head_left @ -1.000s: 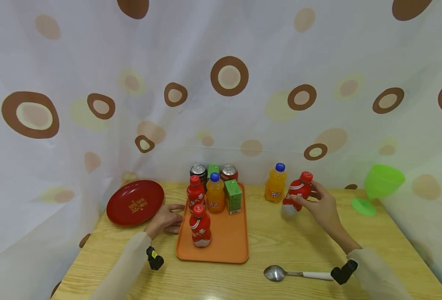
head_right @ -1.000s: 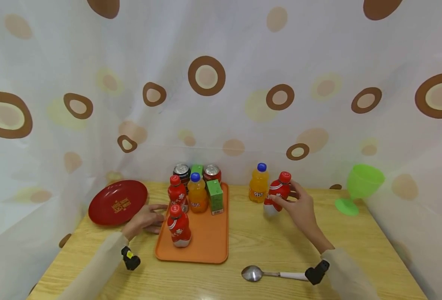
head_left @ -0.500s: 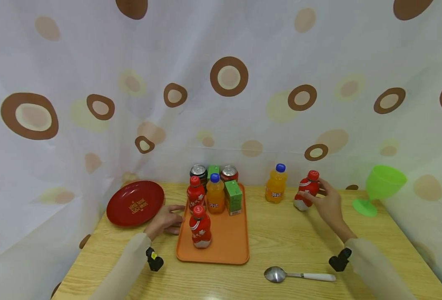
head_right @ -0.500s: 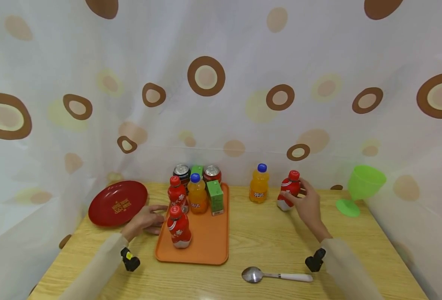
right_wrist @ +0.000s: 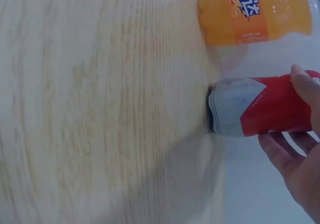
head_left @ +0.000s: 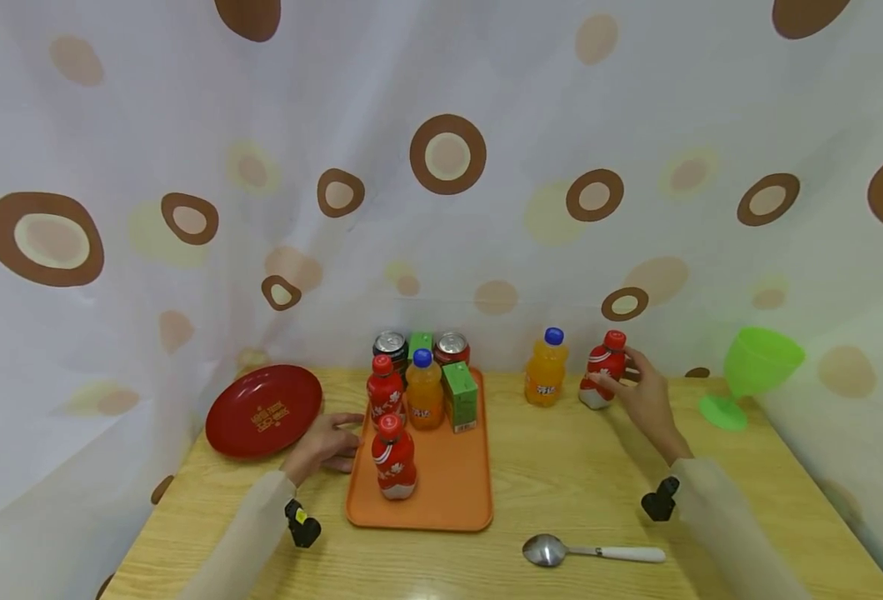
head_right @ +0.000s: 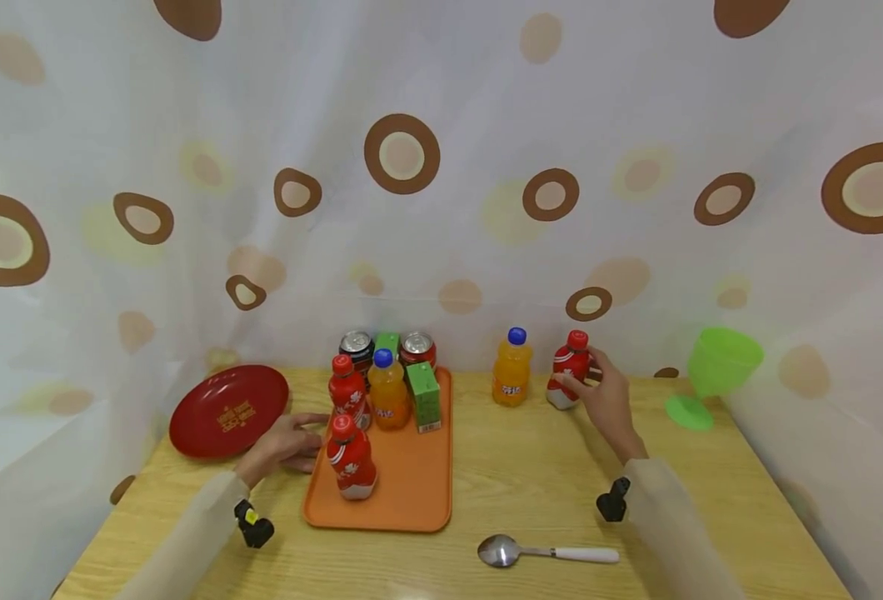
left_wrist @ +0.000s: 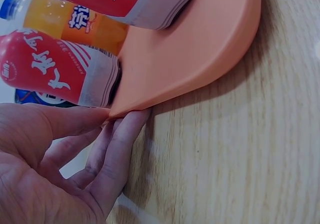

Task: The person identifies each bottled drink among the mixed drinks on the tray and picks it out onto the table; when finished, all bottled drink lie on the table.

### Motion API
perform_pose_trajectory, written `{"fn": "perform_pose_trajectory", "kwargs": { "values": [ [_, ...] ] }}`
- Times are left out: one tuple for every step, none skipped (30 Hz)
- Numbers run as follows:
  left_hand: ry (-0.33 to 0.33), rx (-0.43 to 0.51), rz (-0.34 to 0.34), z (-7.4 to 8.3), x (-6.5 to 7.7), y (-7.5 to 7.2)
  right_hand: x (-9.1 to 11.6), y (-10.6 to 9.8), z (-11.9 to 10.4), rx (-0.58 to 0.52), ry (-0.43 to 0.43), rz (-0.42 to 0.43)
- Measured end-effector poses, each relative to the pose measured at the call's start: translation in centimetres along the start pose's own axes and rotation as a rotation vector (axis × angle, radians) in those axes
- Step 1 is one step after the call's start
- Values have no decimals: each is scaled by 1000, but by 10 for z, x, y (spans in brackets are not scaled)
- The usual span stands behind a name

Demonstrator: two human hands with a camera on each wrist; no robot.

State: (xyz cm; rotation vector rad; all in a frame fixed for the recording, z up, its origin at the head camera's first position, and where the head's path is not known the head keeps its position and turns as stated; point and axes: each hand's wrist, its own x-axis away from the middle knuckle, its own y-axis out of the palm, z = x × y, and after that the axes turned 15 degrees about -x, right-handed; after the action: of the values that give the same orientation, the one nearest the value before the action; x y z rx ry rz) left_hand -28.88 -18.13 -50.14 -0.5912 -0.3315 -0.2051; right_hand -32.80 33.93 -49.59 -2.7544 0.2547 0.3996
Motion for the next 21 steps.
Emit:
{"fn": "perform_pose_trajectory", "kwargs": {
  "values": [
    [1,1,4,0,0,1,1,0,0,1,0,5],
    [4,0,4,0,0,1,2,0,0,3,-1,9],
    [8,2,5,0,1,2,2,-1,1,1,-3,11],
    [10,5,6,0,0,3,3,-2,1,4,-1,13],
    [12,8,6,1,0,3,3,-3,0,7,3,15],
    [14,10,4,1,0,4,3,-4,0,14,7,15],
    [15,9,2,2,-1,4,3,-5,0,21,10,15],
    [15,10,0,2,-1,5,3,-6,1,28,13,14],
    [11,11,2,3,-2,6,3,-7,1,33,18,12],
    [6,9,4,3,-2,7,3,-9,2,38,25,11],
    [3,8,4,4,-3,8,3,-9,2,37,26,10],
    [2,11,2,4,-3,8,4,-10,2,35,27,9],
    [4,13,1,4,-3,9,4,-11,2,27,27,9],
    [7,16,-3,4,-3,9,4,-11,2,19,31,7],
    [10,16,-6,5,-3,9,4,-11,1,9,37,4],
    [12,15,-9,5,-2,9,4,-11,-1,-1,44,-3],
    [12,16,-12,5,-2,8,4,-10,-3,-8,57,-18],
    [9,14,-9,4,-1,7,4,-9,-5,-15,70,-36],
    [8,7,-3,4,-1,6,4,-8,-7,-23,81,-54],
    [1,4,5,4,-1,6,4,-7,-8,-27,94,-72],
    [-2,0,11,3,-1,6,3,-7,-10,-29,105,-85]
  ]
}}
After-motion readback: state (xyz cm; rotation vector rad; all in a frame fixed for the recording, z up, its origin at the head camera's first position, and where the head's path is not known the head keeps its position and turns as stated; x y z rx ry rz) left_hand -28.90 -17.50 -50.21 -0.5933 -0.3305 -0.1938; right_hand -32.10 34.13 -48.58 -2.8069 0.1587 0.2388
